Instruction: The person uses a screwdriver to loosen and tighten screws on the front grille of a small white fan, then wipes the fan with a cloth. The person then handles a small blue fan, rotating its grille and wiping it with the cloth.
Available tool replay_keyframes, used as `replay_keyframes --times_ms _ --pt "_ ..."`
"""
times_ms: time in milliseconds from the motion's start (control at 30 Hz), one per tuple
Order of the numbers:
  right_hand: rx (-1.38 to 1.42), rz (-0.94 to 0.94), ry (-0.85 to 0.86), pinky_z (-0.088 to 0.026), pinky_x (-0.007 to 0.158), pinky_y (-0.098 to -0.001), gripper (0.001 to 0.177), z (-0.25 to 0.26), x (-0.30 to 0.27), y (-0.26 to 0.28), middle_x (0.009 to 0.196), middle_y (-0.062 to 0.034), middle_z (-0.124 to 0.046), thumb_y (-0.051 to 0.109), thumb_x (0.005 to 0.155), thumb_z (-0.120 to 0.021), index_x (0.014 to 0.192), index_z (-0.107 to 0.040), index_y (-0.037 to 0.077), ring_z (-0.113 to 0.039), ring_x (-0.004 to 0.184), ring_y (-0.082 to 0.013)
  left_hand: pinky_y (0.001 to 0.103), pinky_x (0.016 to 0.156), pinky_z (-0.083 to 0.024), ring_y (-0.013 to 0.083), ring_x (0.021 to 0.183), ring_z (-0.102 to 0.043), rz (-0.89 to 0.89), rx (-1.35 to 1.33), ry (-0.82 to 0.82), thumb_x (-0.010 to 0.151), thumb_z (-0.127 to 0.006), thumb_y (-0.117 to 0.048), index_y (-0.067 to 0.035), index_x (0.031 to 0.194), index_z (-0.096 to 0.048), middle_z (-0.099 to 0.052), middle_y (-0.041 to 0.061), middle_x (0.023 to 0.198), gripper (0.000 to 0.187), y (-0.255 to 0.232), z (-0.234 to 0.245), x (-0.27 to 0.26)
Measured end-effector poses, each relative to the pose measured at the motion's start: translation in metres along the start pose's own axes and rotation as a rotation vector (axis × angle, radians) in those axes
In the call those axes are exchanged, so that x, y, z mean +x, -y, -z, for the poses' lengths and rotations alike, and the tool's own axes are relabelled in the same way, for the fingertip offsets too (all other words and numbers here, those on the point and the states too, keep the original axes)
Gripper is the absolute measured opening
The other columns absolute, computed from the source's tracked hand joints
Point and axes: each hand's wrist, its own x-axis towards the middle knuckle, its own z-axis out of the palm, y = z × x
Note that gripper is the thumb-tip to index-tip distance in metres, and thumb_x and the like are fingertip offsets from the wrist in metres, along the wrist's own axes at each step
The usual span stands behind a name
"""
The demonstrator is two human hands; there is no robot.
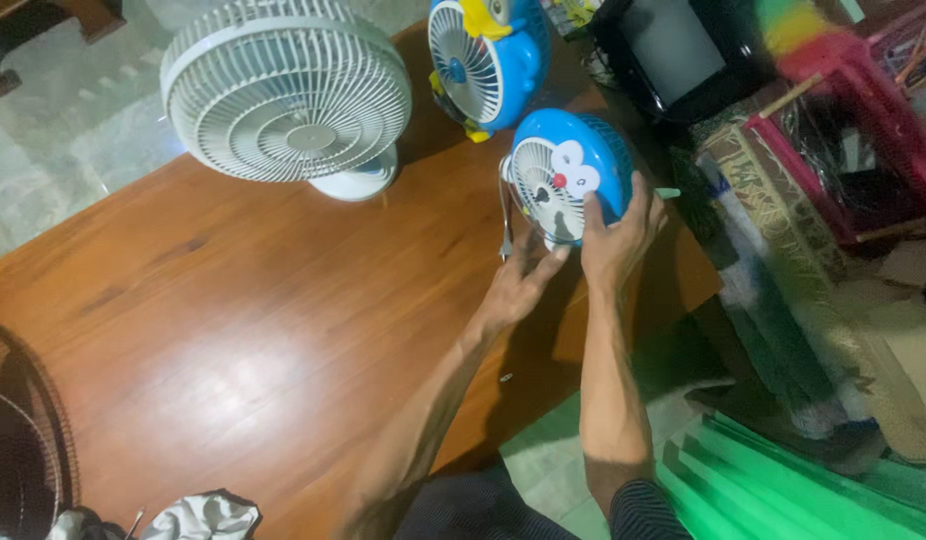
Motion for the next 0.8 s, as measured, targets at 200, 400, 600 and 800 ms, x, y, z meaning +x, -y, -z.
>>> replay_keyframes --times_ms 200,400,600,800 --pt "0.085 -0.176 0.122 -0.050 0.094 -0.0485 0.068 -0.016 0.013 -0.021 0.127 -0.0192 -0.057 0.031 0.083 -0.086 0.137 -0.059 0.000 -0.057 0.120 -0.0352 0.047 0.111 -0.041 0.0389 0.135 -0.052 0.106 0.101 0.087 0.088 -0.056 -0.063 -0.001 0.160 -0.018 -0.039 0.031 0.154 0.103 -0.010 -0.012 0.024" --pt "0.132 -0.095 0.159 -0.051 0.098 -0.0509 0.061 -0.009 0.016 -0.024 0.126 -0.0170 -0.058 0.024 0.082 -0.091 0.129 -0.062 0.000 -0.057 0.119 -0.0340 0.047 0.115 -0.038 0.0390 0.142 -0.047 0.106 0.070 0.083 0.091 -0.057 -0.064 0.001 0.160 -0.017 -0.036 0.030 0.158 0.103 0.014 -0.008 0.018" --pt "-0.027 -0.054 0.202 -0.043 0.096 -0.0573 0.076 -0.012 0.018 -0.019 0.122 -0.0212 -0.053 0.020 0.069 -0.093 0.131 -0.056 -0.003 -0.048 0.120 -0.0426 0.045 0.112 -0.042 0.0392 0.139 -0.048 0.208 0.108 0.038 0.087 -0.055 -0.065 -0.001 0.159 -0.021 -0.044 0.029 0.153 0.103 0.029 0.003 0.012" --pt "0.013 0.083 0.021 -0.028 0.117 -0.0611 0.063 -0.033 0.008 -0.038 0.122 -0.0152 -0.059 0.012 0.074 -0.089 0.129 -0.060 0.002 -0.056 0.122 -0.0368 0.044 0.119 -0.034 0.0391 0.148 -0.040 0.099 0.096 -0.004 0.096 -0.057 -0.063 0.002 0.159 -0.022 -0.041 0.030 0.156 0.096 0.060 0.018 0.010"
